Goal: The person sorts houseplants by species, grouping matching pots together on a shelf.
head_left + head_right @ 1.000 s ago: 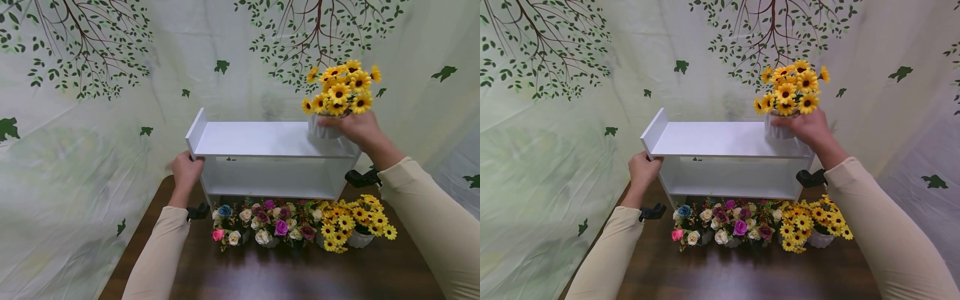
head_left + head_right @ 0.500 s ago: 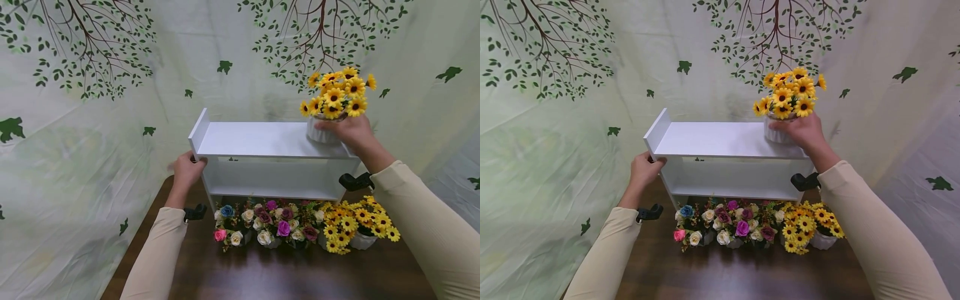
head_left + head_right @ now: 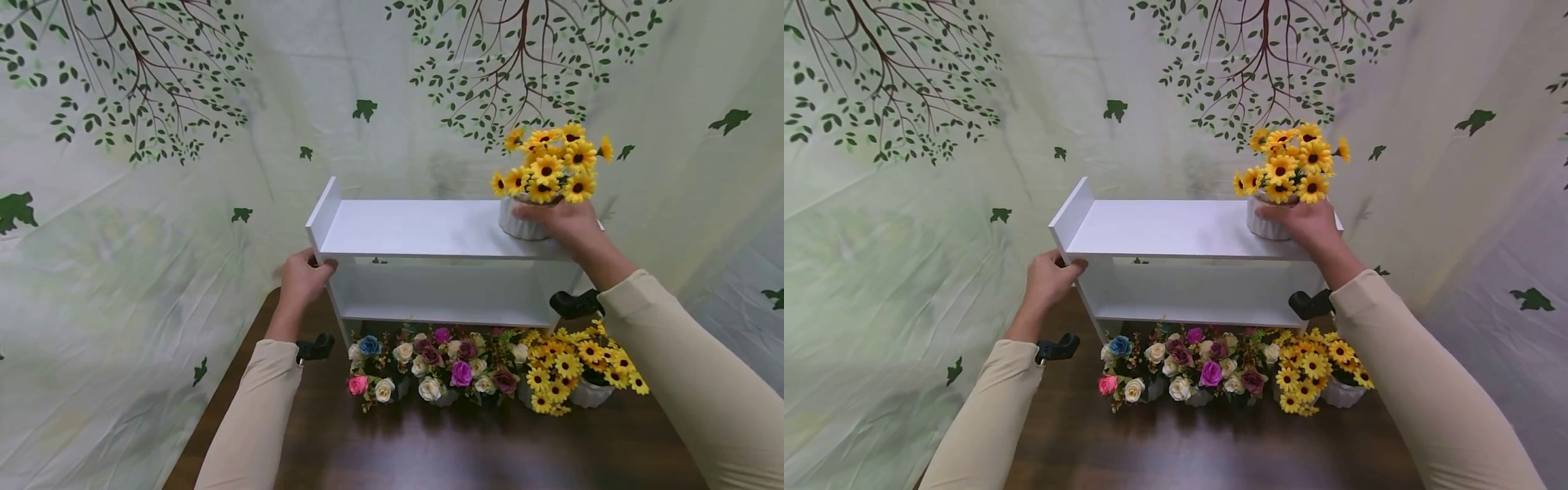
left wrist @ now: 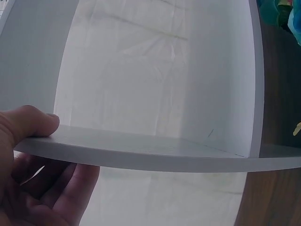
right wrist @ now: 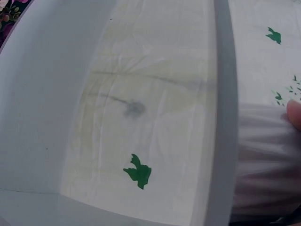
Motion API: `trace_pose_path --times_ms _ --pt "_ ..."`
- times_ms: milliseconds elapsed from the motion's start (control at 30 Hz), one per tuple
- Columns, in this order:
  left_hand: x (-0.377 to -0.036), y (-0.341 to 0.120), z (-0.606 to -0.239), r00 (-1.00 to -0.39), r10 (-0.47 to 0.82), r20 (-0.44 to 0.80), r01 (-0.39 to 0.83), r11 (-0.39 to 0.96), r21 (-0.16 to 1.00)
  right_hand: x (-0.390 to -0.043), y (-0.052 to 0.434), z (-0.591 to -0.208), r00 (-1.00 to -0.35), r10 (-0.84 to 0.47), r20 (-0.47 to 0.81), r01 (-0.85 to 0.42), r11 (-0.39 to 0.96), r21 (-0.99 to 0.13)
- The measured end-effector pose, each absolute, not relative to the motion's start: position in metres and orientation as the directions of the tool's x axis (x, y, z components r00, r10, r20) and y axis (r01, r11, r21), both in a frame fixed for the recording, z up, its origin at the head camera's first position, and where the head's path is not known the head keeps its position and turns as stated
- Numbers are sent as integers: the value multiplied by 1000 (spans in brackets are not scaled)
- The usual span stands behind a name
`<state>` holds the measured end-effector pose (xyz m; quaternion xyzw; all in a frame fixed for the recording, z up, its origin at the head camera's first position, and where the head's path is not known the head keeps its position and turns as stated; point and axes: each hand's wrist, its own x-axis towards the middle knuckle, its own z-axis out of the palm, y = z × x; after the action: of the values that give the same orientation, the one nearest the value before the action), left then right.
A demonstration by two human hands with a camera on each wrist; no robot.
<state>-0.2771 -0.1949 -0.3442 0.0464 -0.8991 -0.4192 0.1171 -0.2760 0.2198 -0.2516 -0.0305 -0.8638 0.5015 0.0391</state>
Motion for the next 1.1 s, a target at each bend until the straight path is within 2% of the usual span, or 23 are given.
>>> trace_pose_path --times_ms 100,367,600,700,800,933,1000,1067,1100 --pt "-277 -194 -345 -969 -176 174 18 651 759 -276 220 -255 -996 91 5 39 478 -877" --pt "-277 -197 -345 -970 -186 157 4 635 772 -280 219 -255 -996 89 19 28 490 -871" --pt "-277 -201 -346 -975 -181 131 -9 618 786 -271 211 -252 -977 130 170 -90 472 -877" --pt "-277 -202 -347 -974 -184 135 -8 621 784 -257 210 -246 -962 156 226 -149 395 -906" --pt "-278 -201 -348 -972 -187 145 -4 625 780 -234 215 -241 -967 143 212 -157 323 -933" --pt "-278 -200 -347 -972 -187 144 -6 630 776 -197 236 -254 -966 139 220 -152 383 -911" --pt "-278 -199 -346 -974 -181 137 -7 628 779 -183 252 -269 -947 191 258 -162 410 -898" --pt "-278 -199 -346 -976 -175 133 -5 623 782 -174 269 -287 -910 302 285 -167 362 -917" --pt "-277 -199 -345 -976 -174 131 -6 620 785 -172 278 -296 -887 367 278 -172 297 -939"
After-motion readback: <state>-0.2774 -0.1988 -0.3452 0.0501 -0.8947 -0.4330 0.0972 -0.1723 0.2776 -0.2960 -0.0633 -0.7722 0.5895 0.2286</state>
